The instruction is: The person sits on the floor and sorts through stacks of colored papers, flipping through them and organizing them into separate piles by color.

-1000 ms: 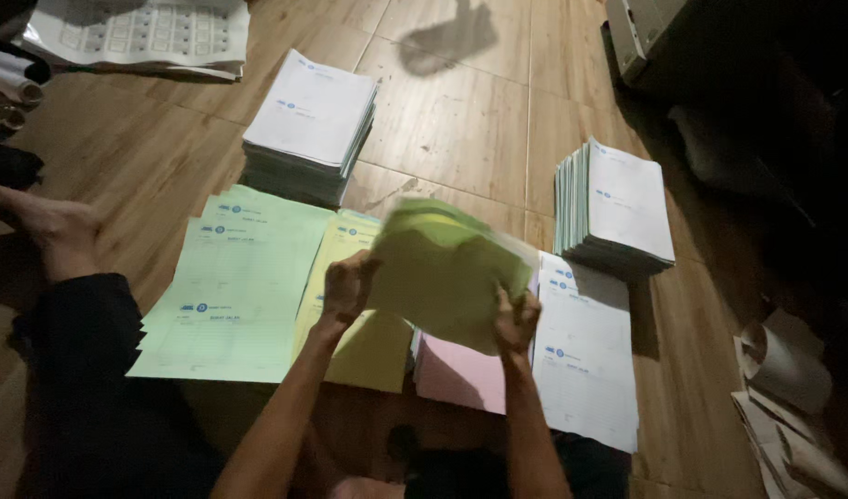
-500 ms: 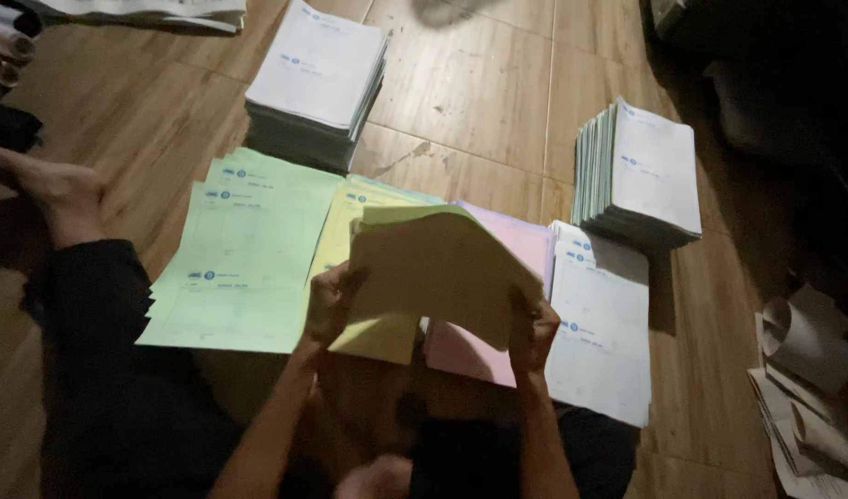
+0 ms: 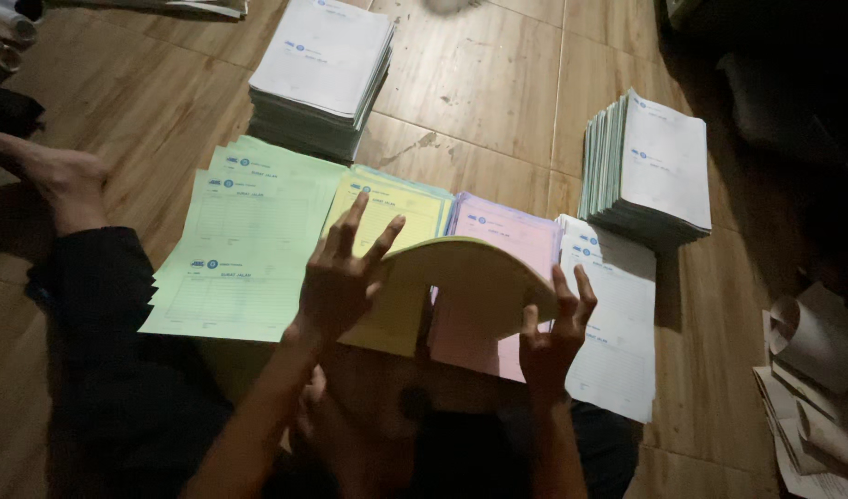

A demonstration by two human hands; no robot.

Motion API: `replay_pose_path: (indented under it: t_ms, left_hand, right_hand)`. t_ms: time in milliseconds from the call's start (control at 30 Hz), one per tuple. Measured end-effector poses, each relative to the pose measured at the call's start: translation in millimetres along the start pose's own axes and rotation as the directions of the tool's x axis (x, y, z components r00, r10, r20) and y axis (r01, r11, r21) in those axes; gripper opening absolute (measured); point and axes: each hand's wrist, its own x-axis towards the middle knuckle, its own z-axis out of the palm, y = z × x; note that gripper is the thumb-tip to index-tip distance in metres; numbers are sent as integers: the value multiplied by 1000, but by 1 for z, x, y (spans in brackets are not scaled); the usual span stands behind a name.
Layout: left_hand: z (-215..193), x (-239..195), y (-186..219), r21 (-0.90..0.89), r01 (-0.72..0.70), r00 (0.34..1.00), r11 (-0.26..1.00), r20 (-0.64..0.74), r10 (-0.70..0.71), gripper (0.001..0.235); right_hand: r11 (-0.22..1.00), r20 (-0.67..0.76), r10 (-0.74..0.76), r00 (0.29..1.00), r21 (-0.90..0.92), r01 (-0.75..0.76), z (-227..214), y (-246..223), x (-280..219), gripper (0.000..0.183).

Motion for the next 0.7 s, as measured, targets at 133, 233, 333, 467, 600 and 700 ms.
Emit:
replay_pose_path:
  t_ms: [133, 233, 333, 467, 600, 700]
  left_hand:
    - [13, 10, -18, 362, -152, 988, 920, 83, 130, 55]
    - [24, 1, -36, 407, -172, 983, 897, 133, 128, 54]
    - [26, -1, -44, 383, -154, 984, 911, 143, 106, 56]
    - [31, -2, -57, 367, -86, 986, 926, 167, 25, 67]
    - [30, 2, -65, 42, 187, 958, 981, 213, -191, 66]
    - [50, 3, -68, -684, 551, 818, 477, 332, -470, 114]
  right_hand:
    - [965, 101, -79, 992, -243, 101, -2, 9, 8, 51]
    - [945, 95, -87, 992, -308, 112, -3, 13, 10, 49]
    - [942, 78, -109, 991, -312, 128, -5, 13, 11, 45]
    - [952, 54, -110, 992, -282, 121, -1, 22, 11, 43]
    - [996, -30, -21, 999, -91, 19, 4, 51, 7, 33]
    - [853, 71, 325, 943, 407, -325, 22, 86, 7, 93]
